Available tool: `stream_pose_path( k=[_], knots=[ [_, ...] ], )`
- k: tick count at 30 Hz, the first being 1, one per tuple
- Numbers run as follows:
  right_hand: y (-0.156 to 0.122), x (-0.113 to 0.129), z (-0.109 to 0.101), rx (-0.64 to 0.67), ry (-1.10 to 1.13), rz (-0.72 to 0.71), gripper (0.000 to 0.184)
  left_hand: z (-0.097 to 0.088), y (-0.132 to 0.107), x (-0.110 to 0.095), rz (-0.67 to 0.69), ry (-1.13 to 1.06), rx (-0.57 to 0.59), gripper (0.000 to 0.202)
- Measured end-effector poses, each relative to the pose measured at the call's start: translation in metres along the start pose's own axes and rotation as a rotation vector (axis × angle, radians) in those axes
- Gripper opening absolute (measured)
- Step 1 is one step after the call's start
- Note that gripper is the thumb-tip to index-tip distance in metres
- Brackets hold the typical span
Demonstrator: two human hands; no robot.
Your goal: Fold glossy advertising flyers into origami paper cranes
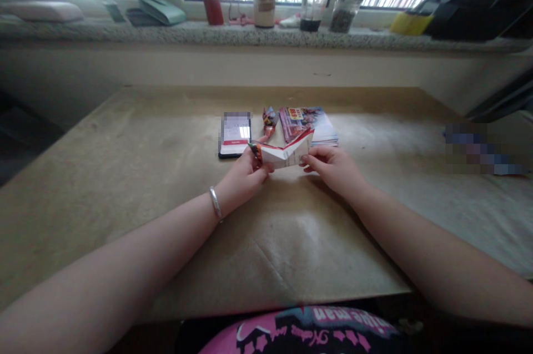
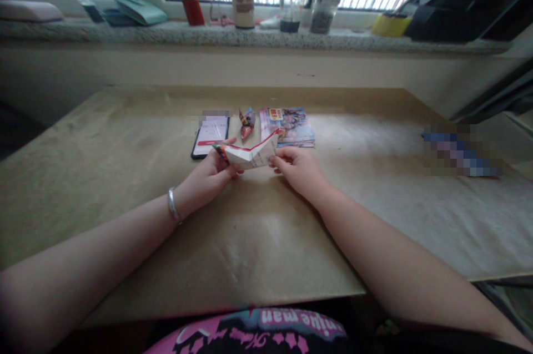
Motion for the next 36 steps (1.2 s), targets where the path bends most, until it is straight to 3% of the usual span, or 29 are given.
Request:
stream_pose_path(
  k=[11,20,30,36],
  knots=[
    [-0.001,0.001,0.006,0.033,0.104,-0.018,0.027,-0.009,0.003,0.005,-0.087,0.021,-0.054,0.032],
    [0.001,0.001,-0.006,-0.118,0.25,0.066,0.048,-0.006,0.002,0.007,-0.07,0.013,-0.064,0.018],
    [-0.004,-0.007,0.008,0.008,0.27,0.16,0.036,-0.015,0.001,-0.004,-0.024,-0.023,-0.107,0.02],
    [-0.007,-0.007,0.012,0.047,0.186,0.183,0.034,-0.014,0.002,0.004,-0.049,0.055,-0.103,0.018]
  ],
)
Point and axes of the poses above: each hand's wrist, its own y-axis towards the middle knuckle, its own z-axis out of the palm, x = y × z, the point moved 9 cm from there along y, towards the middle knuckle, and after that the axes turned 9 degrees about -x, right-handed, at the moved point
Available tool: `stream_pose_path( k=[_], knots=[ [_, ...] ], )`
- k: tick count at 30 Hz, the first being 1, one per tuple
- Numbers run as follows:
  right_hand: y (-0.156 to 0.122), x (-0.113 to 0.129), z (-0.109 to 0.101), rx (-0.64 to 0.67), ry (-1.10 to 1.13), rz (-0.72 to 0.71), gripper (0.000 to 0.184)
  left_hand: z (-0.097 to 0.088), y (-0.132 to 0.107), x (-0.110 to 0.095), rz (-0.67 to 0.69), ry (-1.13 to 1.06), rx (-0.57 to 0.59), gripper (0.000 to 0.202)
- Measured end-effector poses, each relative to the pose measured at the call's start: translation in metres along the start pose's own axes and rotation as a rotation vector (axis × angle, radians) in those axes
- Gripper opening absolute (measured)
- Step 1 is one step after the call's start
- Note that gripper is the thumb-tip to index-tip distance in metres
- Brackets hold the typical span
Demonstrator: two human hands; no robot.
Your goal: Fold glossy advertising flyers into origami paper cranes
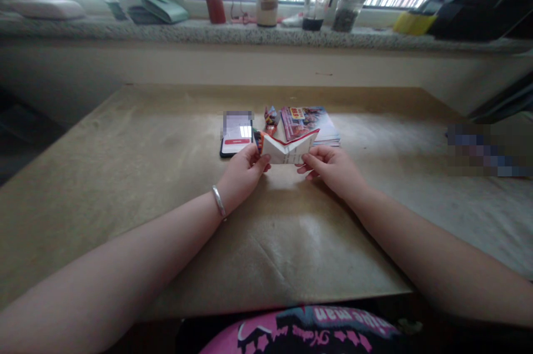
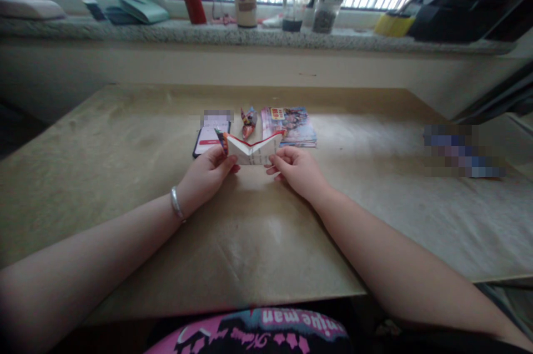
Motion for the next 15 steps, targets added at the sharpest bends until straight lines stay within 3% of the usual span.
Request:
stream_pose_path(
  k=[9,15],
  knots=[
    [0.0,0.005,0.004,0.025,-0.01,-0.073,0.029,0.009,-0.003,-0.005,0.065,0.069,0.067,0.02],
    [0.001,0.001,0.004,0.02,0.027,-0.025,0.035,0.014,-0.003,-0.001,0.041,-0.013,0.106,0.022]
  ],
)
Point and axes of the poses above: each hand's wrist, its own y-axis towards the middle knuckle, its own z-axis out of the palm, x = y × z, the point moved 9 cm from there along y, towards the middle knuckle, and after that the axes turned 9 degrees about -x, right-handed, at the moved point
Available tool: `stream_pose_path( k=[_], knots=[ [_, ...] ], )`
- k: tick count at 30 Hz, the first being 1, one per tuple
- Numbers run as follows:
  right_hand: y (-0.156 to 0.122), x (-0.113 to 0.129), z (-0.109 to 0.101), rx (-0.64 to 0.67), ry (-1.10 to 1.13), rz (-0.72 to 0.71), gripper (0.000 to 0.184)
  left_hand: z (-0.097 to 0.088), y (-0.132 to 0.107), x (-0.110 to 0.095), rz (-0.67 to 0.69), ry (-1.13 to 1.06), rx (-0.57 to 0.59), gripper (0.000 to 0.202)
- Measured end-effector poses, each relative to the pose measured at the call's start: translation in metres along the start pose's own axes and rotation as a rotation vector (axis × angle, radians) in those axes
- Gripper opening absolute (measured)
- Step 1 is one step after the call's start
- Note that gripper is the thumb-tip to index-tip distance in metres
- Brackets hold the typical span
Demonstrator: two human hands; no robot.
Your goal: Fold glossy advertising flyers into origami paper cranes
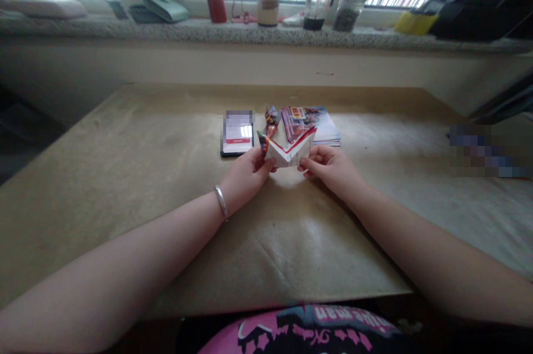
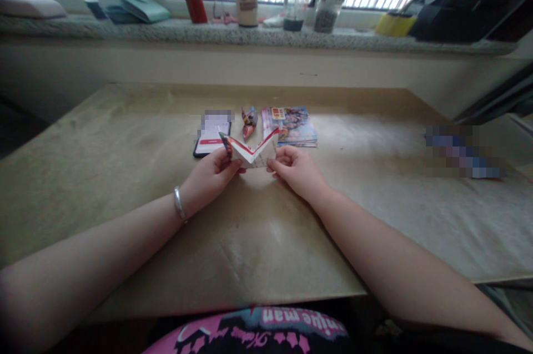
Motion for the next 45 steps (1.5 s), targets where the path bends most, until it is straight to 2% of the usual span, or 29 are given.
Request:
stream_pose_path(
  k=[5,16,29,36,45],
  knots=[
    [-0.001,-0.001,0.004,0.033,0.022,-0.005,0.037,-0.001,-0.001,-0.002,0.015,0.046,-0.015,0.025],
    [-0.004,-0.002,0.013,0.046,0.088,0.023,0.04,0.01,-0.003,-0.013,0.003,-0.089,0.046,0.019],
    [-0.004,-0.005,0.021,0.09,0.057,0.03,0.041,0.011,-0.001,-0.008,-0.011,-0.072,0.03,0.025],
    [-0.006,-0.001,0.026,0.138,-0.012,-0.022,0.035,0.014,-0.004,-0.011,0.026,0.072,0.066,0.019],
    [-0.007,0.003,0.029,0.168,-0.041,-0.079,0.025,0.018,-0.002,-0.01,0.045,-0.035,0.111,0.026]
  ],
)
Point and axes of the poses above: each hand's wrist, its own y-axis towards the middle knuckle, its own z-axis out of the palm, x = y × z, the point moved 9 cm from there along y, towards the middle knuckle, and after that the axes turned 9 degrees about -x, right-handed, at the moved point
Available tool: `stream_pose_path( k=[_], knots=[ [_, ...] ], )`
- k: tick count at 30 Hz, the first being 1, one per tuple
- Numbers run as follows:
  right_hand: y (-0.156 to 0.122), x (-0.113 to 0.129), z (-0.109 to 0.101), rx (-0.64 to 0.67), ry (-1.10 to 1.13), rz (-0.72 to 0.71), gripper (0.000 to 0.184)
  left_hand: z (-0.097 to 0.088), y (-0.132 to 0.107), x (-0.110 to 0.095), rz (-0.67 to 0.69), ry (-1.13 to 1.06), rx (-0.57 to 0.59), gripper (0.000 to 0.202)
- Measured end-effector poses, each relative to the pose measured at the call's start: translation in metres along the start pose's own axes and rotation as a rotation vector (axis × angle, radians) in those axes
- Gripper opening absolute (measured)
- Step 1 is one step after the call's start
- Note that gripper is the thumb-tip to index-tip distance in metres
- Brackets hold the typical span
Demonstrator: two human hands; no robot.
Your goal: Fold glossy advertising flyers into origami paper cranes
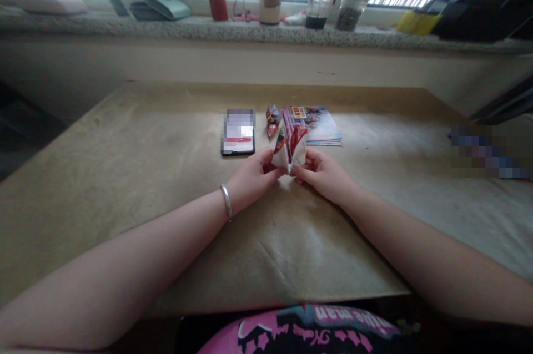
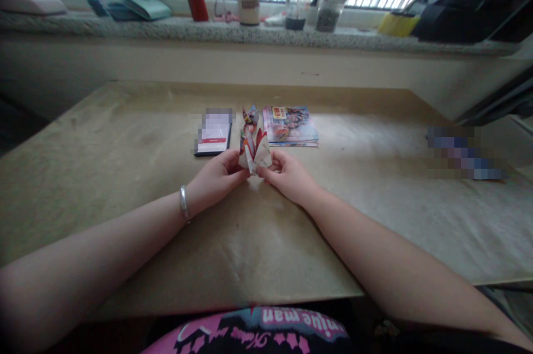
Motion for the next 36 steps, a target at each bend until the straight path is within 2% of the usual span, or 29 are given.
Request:
stream_pose_path(
  k=[4,12,22,26,30,36],
  knots=[
    [-0.0001,0.0058,0.0031,0.014,-0.016,-0.046,0.026,0.0005,0.0007,0.0003,0.008,-0.029,0.001,0.027],
    [-0.0001,-0.0008,0.0081,0.056,-0.029,0.019,0.031,0.0021,0.0018,0.001,0.026,-0.026,0.011,0.032],
    [0.0001,-0.001,0.0066,0.043,-0.036,-0.02,0.028,0.0022,-0.0002,0.0,0.012,0.028,0.016,0.027],
    [0.0001,-0.0013,0.0092,0.056,-0.098,-0.019,0.028,0.0042,0.0001,-0.0011,0.047,0.076,0.012,0.032],
    [-0.0003,0.0023,0.009,0.047,-0.069,-0.037,0.025,0.0035,-0.0014,-0.0003,0.051,0.149,0.006,0.034],
    [0.0001,0.0052,0.0061,0.041,-0.059,-0.038,0.027,0.0017,-0.0018,-0.006,0.064,0.108,0.015,0.03]
  ],
)
Point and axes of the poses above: each hand's wrist, its own y-axis towards the middle knuckle, its own z-axis out of the palm, x = y × z, the point moved 9 cm from there along y, towards the middle knuckle, and after that the axes turned 9 degrees about -x, right-handed, at the moved point
